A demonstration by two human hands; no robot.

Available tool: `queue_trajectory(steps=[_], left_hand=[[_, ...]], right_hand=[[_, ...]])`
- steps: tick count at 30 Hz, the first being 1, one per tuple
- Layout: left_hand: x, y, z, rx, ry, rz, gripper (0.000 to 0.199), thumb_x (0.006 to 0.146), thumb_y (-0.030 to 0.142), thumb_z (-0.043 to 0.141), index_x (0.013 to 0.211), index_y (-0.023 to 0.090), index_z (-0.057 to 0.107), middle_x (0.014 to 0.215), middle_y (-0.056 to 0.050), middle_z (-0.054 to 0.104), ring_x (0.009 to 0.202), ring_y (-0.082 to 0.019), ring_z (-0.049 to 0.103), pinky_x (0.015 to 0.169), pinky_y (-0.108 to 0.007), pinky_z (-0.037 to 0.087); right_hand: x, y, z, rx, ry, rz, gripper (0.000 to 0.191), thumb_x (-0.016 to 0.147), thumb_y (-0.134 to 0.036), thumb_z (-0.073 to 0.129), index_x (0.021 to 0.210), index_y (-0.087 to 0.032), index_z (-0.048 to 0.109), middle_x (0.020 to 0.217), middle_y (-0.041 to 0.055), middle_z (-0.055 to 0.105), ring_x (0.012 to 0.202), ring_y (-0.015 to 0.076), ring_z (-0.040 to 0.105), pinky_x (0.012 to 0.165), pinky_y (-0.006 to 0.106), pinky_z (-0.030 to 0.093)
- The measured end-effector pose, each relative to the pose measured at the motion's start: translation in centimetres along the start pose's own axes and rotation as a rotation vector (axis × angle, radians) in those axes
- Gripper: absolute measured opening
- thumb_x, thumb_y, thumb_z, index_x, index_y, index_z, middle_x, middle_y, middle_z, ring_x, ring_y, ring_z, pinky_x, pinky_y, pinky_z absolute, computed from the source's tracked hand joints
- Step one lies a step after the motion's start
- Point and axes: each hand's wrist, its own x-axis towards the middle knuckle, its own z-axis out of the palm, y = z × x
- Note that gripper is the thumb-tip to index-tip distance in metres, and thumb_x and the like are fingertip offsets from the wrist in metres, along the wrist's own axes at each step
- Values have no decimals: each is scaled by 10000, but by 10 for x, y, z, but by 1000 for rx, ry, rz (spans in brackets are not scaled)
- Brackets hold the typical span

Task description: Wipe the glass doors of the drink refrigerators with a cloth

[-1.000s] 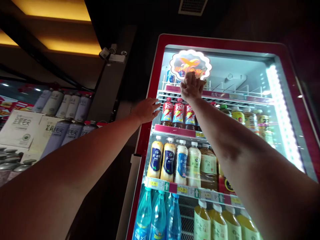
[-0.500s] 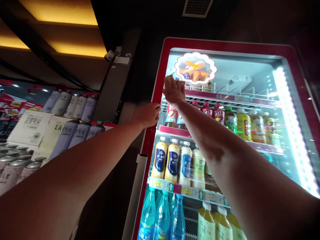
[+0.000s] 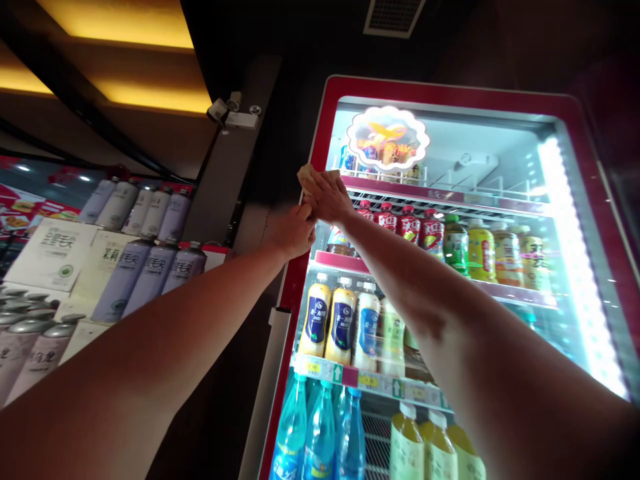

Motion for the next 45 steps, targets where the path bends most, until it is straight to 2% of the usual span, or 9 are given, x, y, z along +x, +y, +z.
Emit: queue_trajectory(steps=[7,11,14,19,23,28,33,40,45], left_hand=[[-1,11,-2,37,2,-48,347,962,205,468,1214,155,702,1227,-140,620,1171,-292,588,802,-400,514],[3,15,-4,85,-19,-85,343,972,269,475,1202,170,708,1232,-136,621,1132,-294,615,763,-396,518],[8,19,-10,113,-55,-99,326,982,280,457,1137,174,723,1206,-124,633,1092,-273,634,825,-386,527],[17,34,-19,111,-36,-169,405,987,318,439,1263,121,660,1341,-162,604,1193,-309,611,966,-421,515],[26,52,-10,35,66,-182,584,991,352,436,1528,123,456,1645,-171,379,1477,-361,409,1184,-504,367],[42,79,9,-60,17,-129,689,1048,455,322,1661,150,240,1750,-134,138,1620,-353,99,1295,-566,121],[52,104,18,-113,-7,-175,707,1039,625,298,1662,295,251,1757,-108,117,1603,-445,75,1252,-678,115],[55,123,24,-138,95,-261,680,1020,609,366,1604,265,414,1741,-146,175,1588,-497,81,1219,-742,109],[62,133,25,-171,155,-233,698,1019,614,316,1556,195,466,1741,-147,172,1612,-423,73,1250,-710,98]], right_hand=[[-1,2,-2,47,104,275,695,990,-470,386,1657,-290,301,1759,-29,153,1632,353,84,1310,660,46],[-14,0,-11,-11,-40,78,636,1028,-467,338,1645,-311,331,1757,-57,159,1636,306,97,1334,583,75],[-31,23,-24,-65,-40,14,621,1051,-453,292,1657,-320,288,1754,-51,191,1629,283,144,1335,560,103],[-46,49,-30,-135,74,326,698,1058,-511,206,1689,-216,160,1772,30,116,1634,335,71,1316,626,70],[-59,53,-32,-138,7,181,640,1063,-474,222,1675,-288,226,1769,-39,120,1636,294,79,1333,575,78],[-81,96,-46,-110,30,121,621,1061,-470,247,1665,-328,248,1758,-71,173,1630,286,125,1334,573,101],[-92,124,-43,-78,208,272,664,1049,-502,238,1680,-295,209,1757,-12,198,1623,345,134,1317,647,73],[-129,157,-67,-165,50,82,626,1060,-499,219,1660,-329,267,1754,-72,200,1626,272,143,1332,544,148],[-144,201,-88,-157,142,352,660,1048,-476,222,1665,-249,275,1758,1,197,1624,325,138,1320,589,138]])
